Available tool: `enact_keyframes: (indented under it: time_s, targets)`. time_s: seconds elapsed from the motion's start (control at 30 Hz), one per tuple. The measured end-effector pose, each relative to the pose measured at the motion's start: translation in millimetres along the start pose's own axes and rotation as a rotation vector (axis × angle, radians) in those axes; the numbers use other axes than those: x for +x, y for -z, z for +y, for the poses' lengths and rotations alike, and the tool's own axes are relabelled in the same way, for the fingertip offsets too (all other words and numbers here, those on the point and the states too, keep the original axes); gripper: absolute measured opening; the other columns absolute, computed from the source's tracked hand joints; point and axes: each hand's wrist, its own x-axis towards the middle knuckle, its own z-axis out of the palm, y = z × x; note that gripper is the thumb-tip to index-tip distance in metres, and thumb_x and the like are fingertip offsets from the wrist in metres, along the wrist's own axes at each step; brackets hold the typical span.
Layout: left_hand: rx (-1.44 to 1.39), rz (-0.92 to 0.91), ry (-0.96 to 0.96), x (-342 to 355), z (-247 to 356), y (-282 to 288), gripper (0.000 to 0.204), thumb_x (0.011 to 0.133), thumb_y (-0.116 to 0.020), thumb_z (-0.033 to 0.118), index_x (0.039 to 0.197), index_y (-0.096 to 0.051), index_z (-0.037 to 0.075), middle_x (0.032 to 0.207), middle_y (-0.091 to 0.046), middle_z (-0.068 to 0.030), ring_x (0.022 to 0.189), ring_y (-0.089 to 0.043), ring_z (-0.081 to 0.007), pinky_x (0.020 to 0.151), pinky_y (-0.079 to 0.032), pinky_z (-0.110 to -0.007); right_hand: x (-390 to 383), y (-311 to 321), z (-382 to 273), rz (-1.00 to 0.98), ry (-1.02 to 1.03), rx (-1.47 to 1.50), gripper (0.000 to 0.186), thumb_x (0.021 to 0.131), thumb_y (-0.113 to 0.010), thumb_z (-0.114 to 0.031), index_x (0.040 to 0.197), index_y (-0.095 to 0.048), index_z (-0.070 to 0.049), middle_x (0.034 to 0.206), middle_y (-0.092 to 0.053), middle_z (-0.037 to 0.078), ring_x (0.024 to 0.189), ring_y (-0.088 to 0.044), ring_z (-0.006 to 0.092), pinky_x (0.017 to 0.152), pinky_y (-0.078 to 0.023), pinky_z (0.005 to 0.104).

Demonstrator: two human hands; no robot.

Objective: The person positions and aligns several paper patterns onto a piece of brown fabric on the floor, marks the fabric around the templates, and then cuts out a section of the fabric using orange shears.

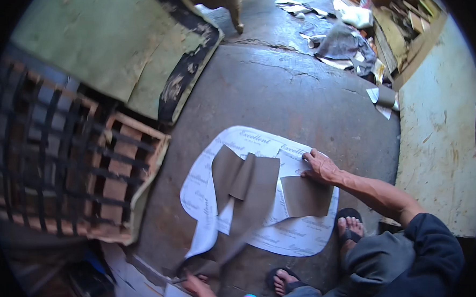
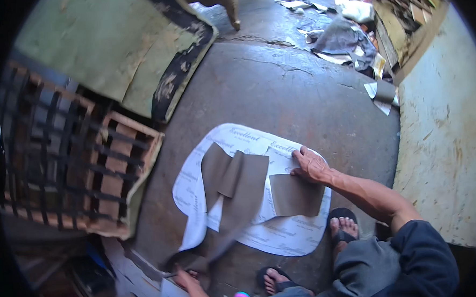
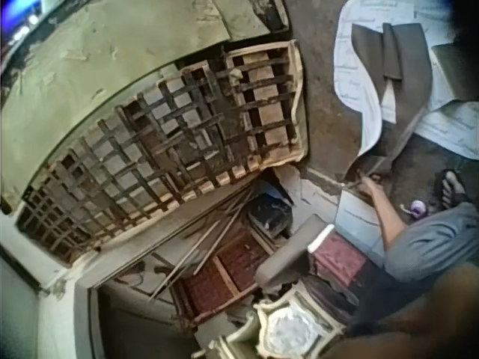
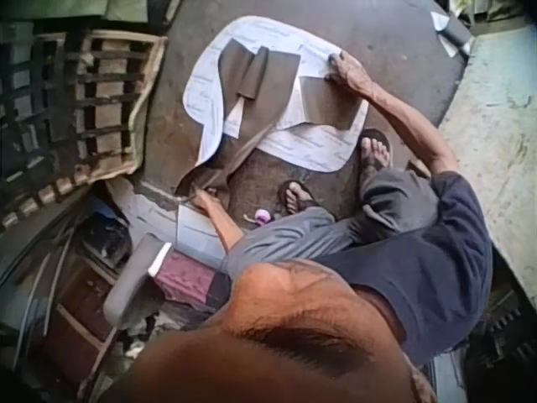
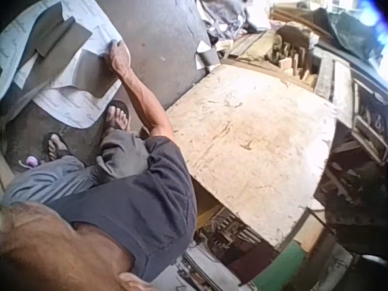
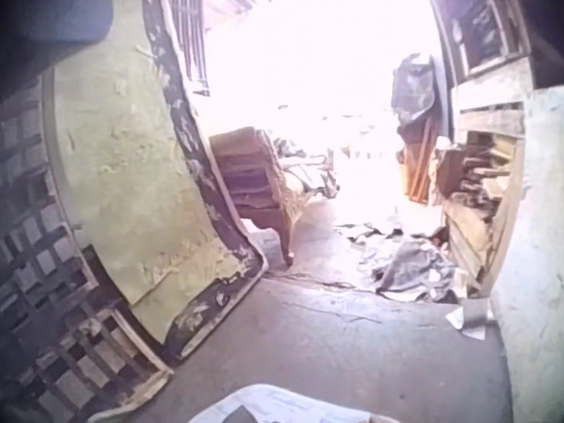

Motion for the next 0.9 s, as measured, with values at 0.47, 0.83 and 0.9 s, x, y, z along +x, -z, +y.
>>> enact_keyframes:
  time_s: [0.47, 0.83, 0.9]
  targets:
    - [0.745, -0.055, -1.002, 1, -36, -35, 0.094, 0.078, -0.085, 0.026, 0.153, -0.033, 0.003, 0.143, -0.044, -0.0267, 0.134, -0.042, -0.0439, 0.111, -0.034, -0.054, -75, 125, 168, 0.289, -0.738, -0.376, 0.024, 0.091, -0.059, -0.016, 0.112, -0.06, -0.005, 0.101, -0.07, 0.023, 0.095, -0.069, 0.0425, 0.082, -0.055, 0.0474]
    - [1.152, -0.248, -0.893, 50, 25, -34, 0.087, 0.07, -0.089, 0.035, 0.143, -0.05, 0.012, 0.128, -0.051, -0.0156, 0.125, -0.047, -0.0368, 0.107, -0.038, -0.054, -54, 78, 63, -0.026, 0.039, -0.152, 0.077, 0.084, -0.076, -0.045, 0.149, -0.045, -0.017, 0.142, -0.052, 0.022, 0.136, -0.046, 0.0384, 0.114, -0.037, 0.051]
    - [1.159, -0.318, -0.92, 61, 39, -33, 0.079, 0.068, -0.09, 0.031, 0.135, -0.053, 0.01, 0.128, -0.051, -0.0155, 0.123, -0.049, -0.0357, 0.106, -0.038, -0.054, -59, 55, 20, -0.184, 0.066, -0.297, 0.102, 0.074, -0.082, -0.055, 0.158, -0.032, -0.024, 0.155, -0.039, 0.016, 0.146, -0.035, 0.0335, 0.115, -0.029, 0.058]
